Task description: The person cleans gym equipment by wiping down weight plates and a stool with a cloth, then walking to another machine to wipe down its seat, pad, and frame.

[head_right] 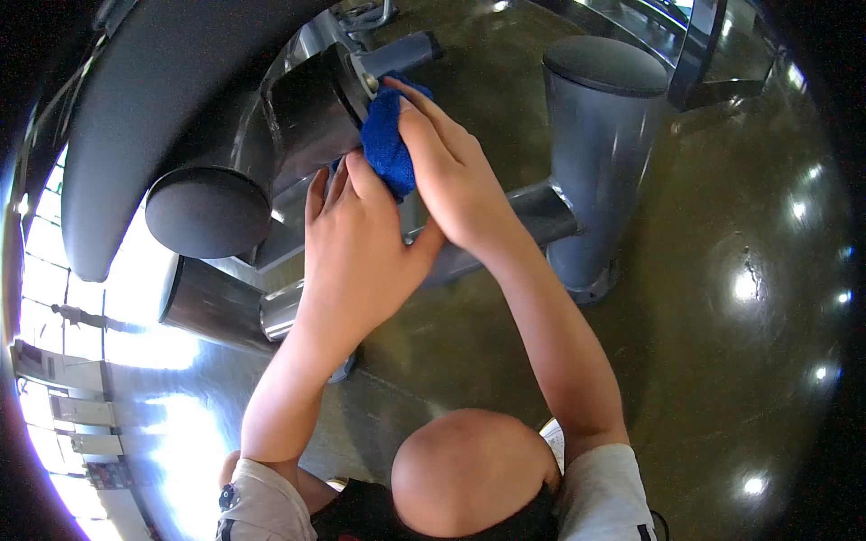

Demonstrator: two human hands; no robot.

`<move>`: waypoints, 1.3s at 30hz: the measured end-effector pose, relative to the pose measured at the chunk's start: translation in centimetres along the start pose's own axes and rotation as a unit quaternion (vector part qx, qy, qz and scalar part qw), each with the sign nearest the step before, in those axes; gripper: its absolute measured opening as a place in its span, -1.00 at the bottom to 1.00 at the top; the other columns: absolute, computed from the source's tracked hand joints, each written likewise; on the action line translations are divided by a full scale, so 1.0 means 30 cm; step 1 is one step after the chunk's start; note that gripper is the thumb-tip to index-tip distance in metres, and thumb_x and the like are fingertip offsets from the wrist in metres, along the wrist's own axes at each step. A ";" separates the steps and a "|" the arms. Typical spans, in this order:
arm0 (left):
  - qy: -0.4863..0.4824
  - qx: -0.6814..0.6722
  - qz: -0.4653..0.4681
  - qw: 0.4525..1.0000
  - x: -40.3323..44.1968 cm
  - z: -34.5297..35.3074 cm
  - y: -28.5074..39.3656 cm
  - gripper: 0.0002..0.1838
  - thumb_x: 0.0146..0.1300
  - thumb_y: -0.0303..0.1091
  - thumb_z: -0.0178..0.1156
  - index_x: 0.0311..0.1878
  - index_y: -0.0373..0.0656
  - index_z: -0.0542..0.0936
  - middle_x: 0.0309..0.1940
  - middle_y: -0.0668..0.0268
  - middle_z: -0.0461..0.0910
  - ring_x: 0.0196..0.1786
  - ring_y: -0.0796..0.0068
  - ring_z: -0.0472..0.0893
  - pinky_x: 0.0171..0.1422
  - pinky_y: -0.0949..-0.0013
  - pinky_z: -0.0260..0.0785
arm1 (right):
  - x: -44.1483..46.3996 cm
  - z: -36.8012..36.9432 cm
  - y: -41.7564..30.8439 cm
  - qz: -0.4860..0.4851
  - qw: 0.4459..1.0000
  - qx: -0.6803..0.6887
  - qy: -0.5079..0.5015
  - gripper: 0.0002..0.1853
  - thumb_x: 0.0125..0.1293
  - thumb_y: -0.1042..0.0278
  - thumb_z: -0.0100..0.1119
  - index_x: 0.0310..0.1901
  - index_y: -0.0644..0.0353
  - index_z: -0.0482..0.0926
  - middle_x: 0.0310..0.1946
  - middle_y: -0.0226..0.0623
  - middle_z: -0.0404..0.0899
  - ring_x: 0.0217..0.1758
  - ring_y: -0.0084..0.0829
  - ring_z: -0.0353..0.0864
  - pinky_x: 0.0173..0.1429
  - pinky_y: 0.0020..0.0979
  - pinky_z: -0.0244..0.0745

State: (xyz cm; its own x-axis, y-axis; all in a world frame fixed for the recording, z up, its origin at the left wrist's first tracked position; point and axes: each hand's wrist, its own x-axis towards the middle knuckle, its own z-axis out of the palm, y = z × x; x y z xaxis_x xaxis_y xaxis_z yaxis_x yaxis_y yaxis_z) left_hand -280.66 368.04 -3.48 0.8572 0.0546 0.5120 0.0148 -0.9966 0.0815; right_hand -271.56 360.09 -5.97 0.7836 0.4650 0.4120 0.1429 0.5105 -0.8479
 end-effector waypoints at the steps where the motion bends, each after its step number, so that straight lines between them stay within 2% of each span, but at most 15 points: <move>1: 0.018 0.001 0.007 1.000 -0.003 0.006 -0.004 -0.30 -0.05 -0.21 0.34 0.01 -0.57 0.30 -0.16 -0.19 0.54 0.04 -0.10 0.53 0.31 -0.07 0.19 | 0.006 -0.013 0.005 0.015 1.000 -0.004 -0.009 -0.53 0.50 0.19 -0.19 0.28 0.33 0.33 0.00 -0.22 0.54 0.04 -0.54 0.48 0.16 -0.52 0.33; 5: 0.053 -0.011 0.043 0.998 -0.025 -0.001 0.000 -0.22 -0.13 -0.22 0.39 0.09 -0.53 0.31 -0.04 -0.22 0.51 0.14 -0.11 0.49 0.33 -0.06 0.18 | -0.034 -0.021 0.021 0.067 0.998 -0.001 0.016 -0.55 0.48 0.22 -0.17 0.26 0.35 0.36 -0.01 -0.21 0.56 0.02 -0.54 0.49 0.16 -0.50 0.36; 8: 0.040 -0.059 0.059 0.996 -0.056 -0.034 0.003 -0.16 -0.15 -0.25 0.39 0.19 -0.52 0.28 0.06 -0.23 0.46 0.24 -0.13 0.42 0.36 -0.07 0.14 | -0.084 -0.026 0.026 0.045 0.997 -0.055 0.014 -0.57 0.43 0.28 -0.11 0.22 0.38 0.40 0.06 -0.10 0.55 0.11 -0.43 0.52 0.21 -0.45 0.34; 11: -0.010 -0.106 0.081 0.991 -0.087 -0.078 0.000 -0.19 -0.12 -0.26 0.36 0.18 -0.49 0.28 0.20 -0.22 0.33 0.31 -0.19 0.31 0.38 -0.16 0.08 | -0.170 0.015 -0.035 -0.021 0.989 -0.132 0.055 -0.56 0.29 0.43 0.06 0.20 0.39 0.42 0.19 0.11 0.45 0.34 -0.15 0.39 0.36 -0.37 0.22; 14: -0.036 -0.119 0.092 0.988 -0.103 -0.113 0.005 -0.18 -0.11 -0.28 0.36 0.21 -0.49 0.26 0.19 -0.23 0.34 0.31 -0.23 0.31 0.39 -0.17 0.08 | -0.191 0.044 -0.060 -0.040 0.991 -0.104 0.069 -0.55 0.26 0.45 0.10 0.20 0.38 0.43 0.18 0.16 0.44 0.33 -0.13 0.39 0.37 -0.34 0.20; 15: -0.039 -0.121 0.090 0.988 -0.101 -0.104 -0.001 -0.19 -0.10 -0.30 0.36 0.21 -0.49 0.26 0.16 -0.22 0.36 0.29 -0.25 0.33 0.37 -0.17 0.11 | -0.174 0.044 -0.058 -0.086 0.983 -0.148 0.063 -0.54 0.27 0.42 0.13 0.19 0.39 0.42 0.15 0.20 0.45 0.29 -0.11 0.44 0.33 -0.33 0.27; 18: -0.067 -0.092 0.087 0.990 -0.075 -0.097 -0.019 -0.20 -0.09 -0.31 0.36 0.21 -0.49 0.26 0.12 -0.22 0.39 0.27 -0.24 0.35 0.37 -0.15 0.12 | -0.131 0.070 -0.058 -0.105 0.971 -0.199 0.081 -0.51 0.27 0.38 0.16 0.21 0.39 0.40 0.07 0.19 0.50 0.16 -0.14 0.55 0.20 -0.34 0.38; 19: -0.058 -0.083 0.082 0.992 -0.064 -0.091 -0.023 -0.23 -0.09 -0.32 0.37 0.18 -0.51 0.29 0.05 -0.21 0.44 0.24 -0.20 0.39 0.36 -0.10 0.17 | -0.117 0.070 -0.062 -0.111 0.965 -0.227 0.075 -0.50 0.30 0.35 0.16 0.22 0.39 0.37 -0.07 0.13 0.56 -0.01 -0.25 0.62 0.07 -0.35 0.45; 22: -0.026 -0.082 0.087 0.992 -0.026 -0.067 -0.044 -0.27 -0.09 -0.33 0.36 0.14 -0.53 0.32 0.01 -0.20 0.47 0.18 -0.16 0.46 0.33 -0.05 0.24 | -0.079 0.064 -0.067 -0.060 0.979 -0.188 0.057 -0.51 0.33 0.33 0.14 0.22 0.41 0.36 -0.17 0.06 0.58 -0.10 -0.40 0.61 0.00 -0.38 0.46; 23: -0.009 -0.063 0.092 0.994 -0.018 -0.062 -0.048 -0.31 -0.07 -0.31 0.35 0.09 -0.54 0.34 -0.03 -0.19 0.49 0.09 -0.14 0.52 0.24 0.06 0.37 | -0.070 0.063 -0.044 -0.096 0.981 -0.157 0.059 -0.49 0.35 0.29 0.14 0.23 0.42 0.36 -0.16 -0.03 0.58 -0.05 -0.47 0.56 0.08 -0.42 0.43; 28: -0.024 -0.056 0.045 0.997 -0.001 -0.043 -0.062 -0.39 -0.03 -0.26 0.31 0.02 -0.52 0.40 -0.09 -0.10 0.53 0.01 0.02 0.58 -0.04 0.22 0.54 | -0.061 0.022 -0.031 -0.075 0.989 -0.126 0.034 -0.44 0.35 0.24 0.18 0.27 0.42 0.36 -0.01 -0.09 0.59 0.12 -0.44 0.49 0.25 -0.43 0.31; 30: -0.008 -0.072 0.045 0.996 -0.002 -0.026 -0.071 -0.42 -0.04 -0.25 0.33 0.01 -0.43 0.45 -0.10 -0.14 0.57 0.06 -0.11 0.53 0.29 0.04 0.29 | -0.059 0.018 -0.032 -0.059 0.989 -0.133 0.032 -0.45 0.33 0.22 0.19 0.24 0.42 0.38 -0.04 -0.05 0.61 0.09 -0.43 0.53 0.20 -0.43 0.36; 34: 0.007 -0.074 0.021 0.997 -0.020 -0.041 -0.061 -0.43 -0.02 -0.26 0.32 0.03 -0.43 0.45 -0.04 -0.15 0.54 0.10 -0.11 0.51 0.32 0.05 0.27 | -0.064 0.013 -0.063 -0.020 0.983 -0.181 0.036 -0.47 0.31 0.19 0.20 0.18 0.42 0.45 -0.13 -0.03 0.65 0.03 -0.43 0.58 0.13 -0.44 0.42; 36: 0.015 -0.072 0.052 0.996 -0.029 -0.047 -0.058 -0.43 -0.01 -0.30 0.31 0.06 -0.44 0.44 0.04 -0.17 0.50 0.18 -0.09 0.47 0.36 0.05 0.24 | -0.068 0.005 -0.065 -0.028 0.977 -0.204 0.055 -0.52 0.30 0.17 0.20 0.10 0.41 0.52 -0.18 -0.03 0.67 -0.03 -0.44 0.61 0.05 -0.45 0.46; 39: 0.004 -0.093 0.061 0.994 -0.055 -0.061 -0.062 -0.41 -0.01 -0.34 0.30 0.10 -0.43 0.43 0.10 -0.15 0.47 0.24 -0.09 0.43 0.39 0.06 0.22 | -0.109 0.012 -0.097 -0.042 0.962 -0.261 0.063 -0.61 0.22 0.33 0.26 0.02 0.41 0.58 -0.17 -0.04 0.68 -0.08 -0.47 0.62 0.03 -0.47 0.48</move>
State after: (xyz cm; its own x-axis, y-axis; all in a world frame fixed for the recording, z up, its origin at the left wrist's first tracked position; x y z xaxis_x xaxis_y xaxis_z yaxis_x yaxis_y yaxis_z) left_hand -283.04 369.93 -2.91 0.8426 -0.0645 0.5346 -0.1844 -0.9673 0.1741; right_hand -274.75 357.35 -4.73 0.8186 0.3292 0.4706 0.4676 0.0936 -0.8790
